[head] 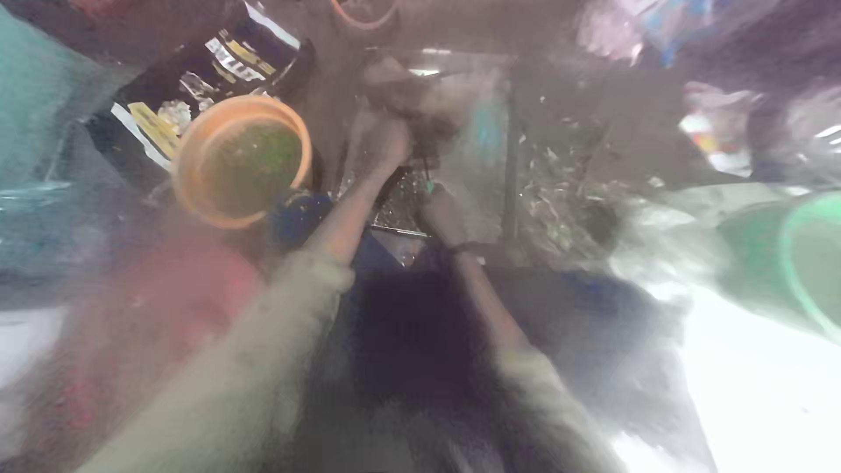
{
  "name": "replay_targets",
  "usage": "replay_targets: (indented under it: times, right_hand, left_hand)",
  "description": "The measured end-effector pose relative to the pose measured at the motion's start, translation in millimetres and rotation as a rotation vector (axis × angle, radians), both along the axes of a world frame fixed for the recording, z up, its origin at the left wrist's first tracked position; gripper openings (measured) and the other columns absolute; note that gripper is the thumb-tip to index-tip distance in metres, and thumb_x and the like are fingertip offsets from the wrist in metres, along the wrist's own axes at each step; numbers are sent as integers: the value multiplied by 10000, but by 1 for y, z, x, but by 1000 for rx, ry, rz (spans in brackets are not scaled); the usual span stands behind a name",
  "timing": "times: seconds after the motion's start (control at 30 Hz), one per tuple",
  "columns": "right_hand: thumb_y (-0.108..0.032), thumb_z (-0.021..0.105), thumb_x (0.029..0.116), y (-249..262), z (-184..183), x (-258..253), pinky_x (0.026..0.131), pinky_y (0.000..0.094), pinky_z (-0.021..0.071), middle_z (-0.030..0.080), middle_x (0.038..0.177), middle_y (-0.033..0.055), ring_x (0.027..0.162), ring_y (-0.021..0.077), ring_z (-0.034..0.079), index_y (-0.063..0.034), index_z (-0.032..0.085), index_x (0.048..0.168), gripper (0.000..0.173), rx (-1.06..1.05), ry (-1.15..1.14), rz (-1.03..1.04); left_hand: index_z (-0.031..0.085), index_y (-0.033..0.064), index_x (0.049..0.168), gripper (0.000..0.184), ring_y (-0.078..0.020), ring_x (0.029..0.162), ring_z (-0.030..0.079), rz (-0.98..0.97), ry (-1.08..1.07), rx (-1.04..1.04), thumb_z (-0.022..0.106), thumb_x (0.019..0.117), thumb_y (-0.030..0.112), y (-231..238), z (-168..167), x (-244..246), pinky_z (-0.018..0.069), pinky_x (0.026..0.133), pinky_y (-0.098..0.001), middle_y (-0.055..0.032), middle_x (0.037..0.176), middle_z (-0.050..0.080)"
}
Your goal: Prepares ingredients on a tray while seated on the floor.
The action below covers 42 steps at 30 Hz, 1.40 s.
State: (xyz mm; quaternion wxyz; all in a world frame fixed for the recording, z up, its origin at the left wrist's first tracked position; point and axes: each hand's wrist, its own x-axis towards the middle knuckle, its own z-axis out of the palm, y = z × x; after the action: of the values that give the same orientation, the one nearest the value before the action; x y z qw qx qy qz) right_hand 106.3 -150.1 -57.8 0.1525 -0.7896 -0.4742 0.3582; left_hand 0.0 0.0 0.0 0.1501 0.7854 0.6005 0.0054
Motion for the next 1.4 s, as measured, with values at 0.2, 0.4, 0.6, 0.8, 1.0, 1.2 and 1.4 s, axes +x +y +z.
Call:
replay_targets:
  times: [0.2, 0.4, 0.6, 0.8, 1.0, 1.2, 1.4]
  right_hand:
    - [-534, 485, 1051, -16, 7, 8, 775, 650, 565, 694, 1094, 240, 946, 436, 699, -76, 542, 1383, 568, -46, 97, -68]
    - [-582, 415, 1066, -19, 14, 0, 722, 635, 574, 697, 1031, 226, 891, 415, 709, -65, 572, 1313, 594, -31, 43, -24]
    - [-550, 403, 1080, -22, 18, 3, 782, 657, 566, 695, 1115, 247, 974, 447, 702, -61, 530, 1401, 598, -30, 35, -5]
    - [-573, 406, 1069, -25, 14, 4, 728, 649, 574, 705, 1054, 225, 896, 424, 712, -109, 523, 1413, 590, -14, 67, -36]
    - [-544, 415, 1081, -28, 28, 1, 758, 652, 562, 688, 1083, 248, 942, 444, 697, -63, 560, 1349, 569, -50, 71, -17]
    - [-556, 406, 1082, -33, 34, -3, 801, 670, 556, 675, 1169, 262, 1021, 466, 688, -56, 507, 1419, 611, -77, -9, -6]
    - [-523, 440, 1079, -32, 35, -1, 804, 658, 557, 676, 1150, 270, 1022, 462, 689, -38, 527, 1384, 580, -112, -8, 11]
  left_hand:
    - [768, 134, 1121, 248, -378, 1142, 681, 32, -67, -17, 726, 888, 207, 3, 1, 1, 547, 954, -625, -173, 1194, 721]
    - [772, 175, 1139, 269, -354, 1114, 698, 47, -76, -6, 739, 876, 219, 4, 1, -2, 566, 931, -613, -140, 1164, 739]
    - [772, 167, 1127, 234, -352, 1140, 689, 7, -58, 7, 701, 924, 259, 5, -2, 3, 554, 960, -604, -150, 1184, 730]
    - [773, 151, 1088, 209, -370, 1123, 690, 11, -12, -10, 692, 915, 236, 2, 0, 10, 557, 916, -629, -153, 1166, 732]
    - [760, 83, 1037, 250, -391, 1120, 687, -3, 7, 10, 688, 918, 291, 0, -1, 11, 554, 913, -633, -184, 1152, 726]
    - [760, 78, 1064, 268, -402, 1117, 692, -11, 33, -9, 702, 912, 291, -5, 7, 13, 552, 920, -638, -196, 1148, 730]
    - [734, -10, 1018, 304, -409, 1103, 685, -18, 27, 5, 705, 890, 265, -1, 0, 13, 546, 913, -613, -226, 1125, 720]
